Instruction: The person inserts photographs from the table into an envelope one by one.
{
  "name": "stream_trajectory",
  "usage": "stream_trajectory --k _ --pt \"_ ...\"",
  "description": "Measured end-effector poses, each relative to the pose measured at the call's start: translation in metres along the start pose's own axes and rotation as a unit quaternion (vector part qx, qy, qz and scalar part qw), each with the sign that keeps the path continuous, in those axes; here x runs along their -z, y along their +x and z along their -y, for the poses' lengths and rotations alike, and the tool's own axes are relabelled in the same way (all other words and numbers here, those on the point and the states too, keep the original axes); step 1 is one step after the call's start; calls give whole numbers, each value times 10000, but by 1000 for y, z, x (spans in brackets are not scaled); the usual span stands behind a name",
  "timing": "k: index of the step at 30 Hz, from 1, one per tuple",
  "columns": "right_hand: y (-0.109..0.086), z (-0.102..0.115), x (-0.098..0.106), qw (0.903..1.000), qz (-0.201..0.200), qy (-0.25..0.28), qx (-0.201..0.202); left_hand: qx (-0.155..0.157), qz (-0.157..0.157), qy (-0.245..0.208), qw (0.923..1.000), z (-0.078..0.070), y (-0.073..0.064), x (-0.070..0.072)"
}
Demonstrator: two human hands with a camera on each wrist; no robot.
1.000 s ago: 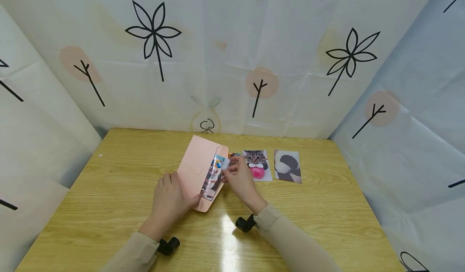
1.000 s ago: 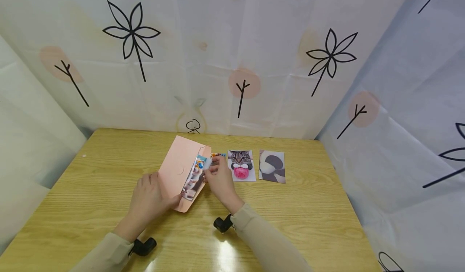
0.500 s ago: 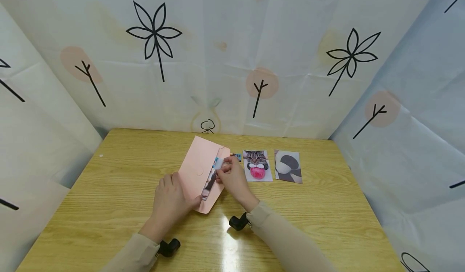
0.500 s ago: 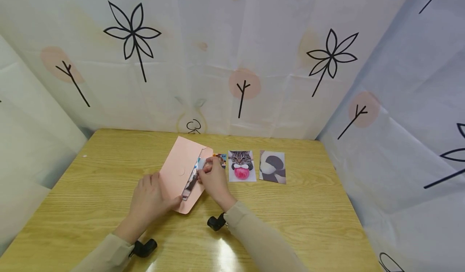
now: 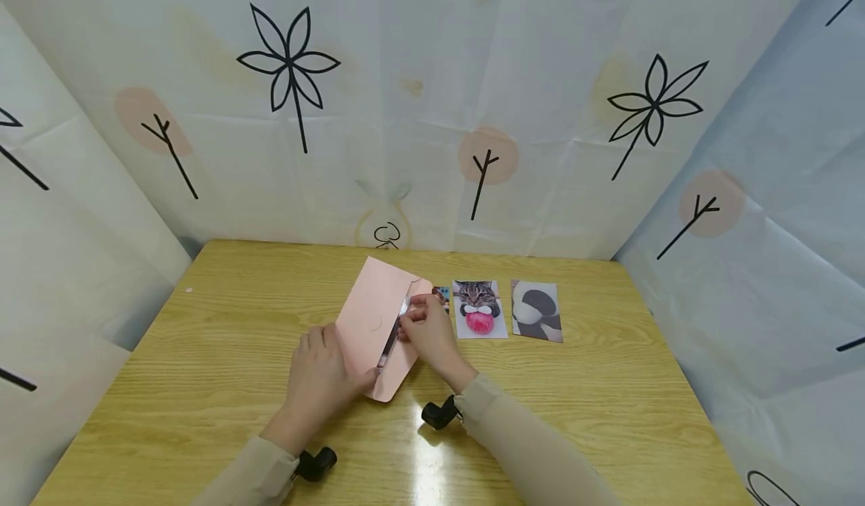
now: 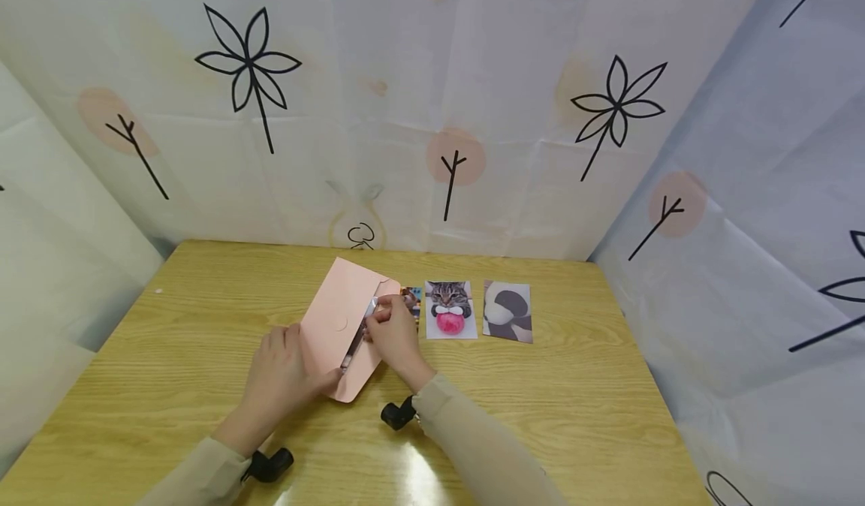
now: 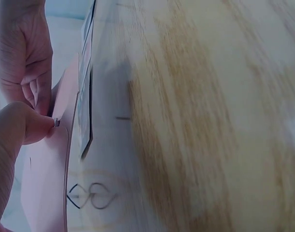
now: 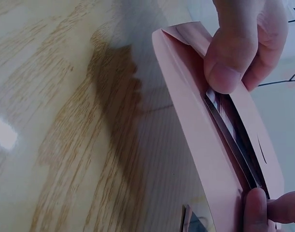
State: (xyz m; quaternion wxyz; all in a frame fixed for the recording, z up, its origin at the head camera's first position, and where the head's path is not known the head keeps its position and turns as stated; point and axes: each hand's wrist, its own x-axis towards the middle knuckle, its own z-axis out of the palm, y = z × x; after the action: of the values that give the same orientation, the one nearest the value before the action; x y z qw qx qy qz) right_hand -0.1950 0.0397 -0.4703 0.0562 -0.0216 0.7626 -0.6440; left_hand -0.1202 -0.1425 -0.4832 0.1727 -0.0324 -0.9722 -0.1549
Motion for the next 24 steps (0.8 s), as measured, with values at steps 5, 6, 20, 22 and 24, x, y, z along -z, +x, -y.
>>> stream_trajectory --k 5,6,20,22,24 --pt "0 -2 3 9999 146 91 -5 -5 69 14 10000 -1 1 1" --pt "0 -2 4 9998 182 62 27 4 87 21 10000 0 1 1" --pt "-7 3 54 9942 -60 -906 569 250 231 -43 9994 9 3 0" --pt "-7 0 63 9936 -173 -1001 485 278 247 -15 9993 11 3 -1" --pt "-7 -2 73 9925 -307 -1110 401 283 230 1 9993 12 3 -1"
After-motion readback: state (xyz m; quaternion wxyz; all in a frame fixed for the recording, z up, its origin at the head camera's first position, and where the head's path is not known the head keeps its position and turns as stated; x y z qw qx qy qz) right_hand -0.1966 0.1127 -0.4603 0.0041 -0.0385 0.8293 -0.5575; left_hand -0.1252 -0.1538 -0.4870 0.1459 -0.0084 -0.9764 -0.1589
